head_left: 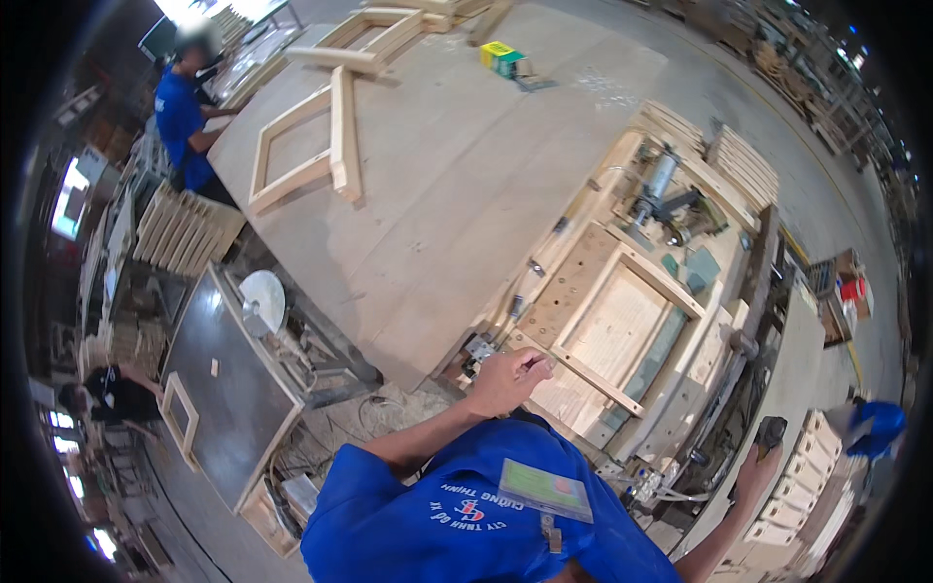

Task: The person assembles wooden frames on a jig using a pneumatic nail gun. They place frame pieces into the jig, align them, and drive nails to secure the joints. Completed frames are removed and stacked on the table while new pieces are loaded for the next cycle.

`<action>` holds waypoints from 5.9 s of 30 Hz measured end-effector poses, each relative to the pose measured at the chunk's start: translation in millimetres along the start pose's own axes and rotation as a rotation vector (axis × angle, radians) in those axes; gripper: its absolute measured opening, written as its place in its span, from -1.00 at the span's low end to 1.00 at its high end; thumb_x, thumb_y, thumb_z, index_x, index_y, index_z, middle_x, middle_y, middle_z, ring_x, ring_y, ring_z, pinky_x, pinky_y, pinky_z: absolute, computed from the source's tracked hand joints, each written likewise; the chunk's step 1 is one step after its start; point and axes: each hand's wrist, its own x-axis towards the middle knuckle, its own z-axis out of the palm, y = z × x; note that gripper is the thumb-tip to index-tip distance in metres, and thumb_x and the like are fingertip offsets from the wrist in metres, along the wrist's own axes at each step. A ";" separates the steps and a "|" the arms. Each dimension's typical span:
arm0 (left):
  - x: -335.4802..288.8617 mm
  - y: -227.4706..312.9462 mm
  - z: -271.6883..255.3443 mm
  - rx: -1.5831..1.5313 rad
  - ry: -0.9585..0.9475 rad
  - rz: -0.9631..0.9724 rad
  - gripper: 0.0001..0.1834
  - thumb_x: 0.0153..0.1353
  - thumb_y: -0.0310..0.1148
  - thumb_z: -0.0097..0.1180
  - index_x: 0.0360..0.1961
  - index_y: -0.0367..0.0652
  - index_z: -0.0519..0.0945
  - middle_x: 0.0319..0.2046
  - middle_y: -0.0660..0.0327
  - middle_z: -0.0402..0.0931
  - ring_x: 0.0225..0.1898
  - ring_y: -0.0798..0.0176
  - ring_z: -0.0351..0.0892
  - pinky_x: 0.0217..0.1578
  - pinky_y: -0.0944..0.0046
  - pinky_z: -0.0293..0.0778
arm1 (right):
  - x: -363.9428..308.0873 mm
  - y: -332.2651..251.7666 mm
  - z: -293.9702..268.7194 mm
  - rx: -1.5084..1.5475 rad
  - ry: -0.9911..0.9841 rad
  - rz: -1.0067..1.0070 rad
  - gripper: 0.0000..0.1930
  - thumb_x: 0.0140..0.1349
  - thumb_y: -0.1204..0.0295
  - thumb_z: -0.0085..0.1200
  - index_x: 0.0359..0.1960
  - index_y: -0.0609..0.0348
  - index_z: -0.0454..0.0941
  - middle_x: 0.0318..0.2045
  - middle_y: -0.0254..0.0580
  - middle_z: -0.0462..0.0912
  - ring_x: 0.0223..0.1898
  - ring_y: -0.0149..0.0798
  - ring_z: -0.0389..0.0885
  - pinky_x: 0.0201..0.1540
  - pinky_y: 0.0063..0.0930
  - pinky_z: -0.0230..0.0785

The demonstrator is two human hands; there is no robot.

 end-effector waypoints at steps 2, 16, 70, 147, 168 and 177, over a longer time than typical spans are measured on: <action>-7.7 2.9 3.4 0.142 0.028 -0.013 -0.71 0.43 -0.19 0.23 -0.09 -0.18 0.78 -0.30 0.03 0.78 -0.28 0.13 0.79 -0.21 0.20 0.61 | -3.7 28.8 0.1 -0.087 -0.216 0.240 -0.37 0.42 0.53 0.04 0.49 0.46 0.20 0.40 0.43 0.37 0.50 0.34 0.25 0.54 0.04 0.08; 34.1 46.0 100.6 0.704 -0.412 0.623 -0.66 0.32 -0.23 0.33 0.01 -0.23 0.70 -0.07 -0.06 0.68 0.04 -0.19 0.62 0.10 -0.09 0.52 | -15.8 86.8 19.4 -0.224 0.037 0.337 -0.34 0.26 0.47 0.27 0.42 0.11 0.35 0.34 0.09 0.42 0.27 0.20 0.55 0.21 0.07 0.50; 13.4 184.9 -65.0 -0.740 -0.386 0.501 -0.58 0.13 -0.20 0.54 -0.23 -0.37 0.71 -0.54 0.17 0.65 -0.62 0.33 0.59 -0.61 0.27 0.49 | -28.2 -236.8 -96.9 0.266 -0.077 -0.254 -0.52 0.45 0.45 0.12 0.37 0.31 0.46 0.20 0.12 0.58 0.16 0.04 0.59 0.17 -0.17 0.55; 125.0 -52.3 -304.2 1.030 0.538 -0.229 -0.74 0.19 -0.34 0.35 -0.07 -0.04 0.79 -0.15 0.17 0.81 -0.12 0.06 0.83 -0.18 -0.02 0.66 | -38.5 -357.9 53.6 1.067 -0.891 -0.120 -0.52 0.52 0.20 0.17 0.35 0.17 0.48 -0.10 -0.24 0.71 -0.23 -0.44 0.65 -0.31 -0.58 0.51; 79.4 -94.8 -271.1 0.808 0.713 0.010 -0.33 0.51 -0.03 -0.07 0.42 -0.34 0.41 0.48 -0.13 0.28 0.61 -0.26 0.01 0.61 -0.20 -0.13 | -130.9 -337.6 63.7 1.002 -0.886 -0.017 -0.53 0.51 0.28 0.16 0.34 0.24 0.48 -0.15 -0.21 0.71 -0.25 -0.40 0.65 -0.33 -0.53 0.52; 94.6 -71.4 -190.2 1.260 0.349 0.284 -0.37 0.67 -0.07 -0.27 0.53 -0.32 0.31 0.53 -0.24 0.24 0.56 -0.31 0.16 0.55 -0.26 0.04 | -264.2 -266.6 43.5 0.998 -0.551 0.194 -0.49 0.42 0.14 0.26 0.28 0.16 0.57 -0.13 0.02 0.80 -0.15 -0.09 0.81 -0.08 -0.25 0.64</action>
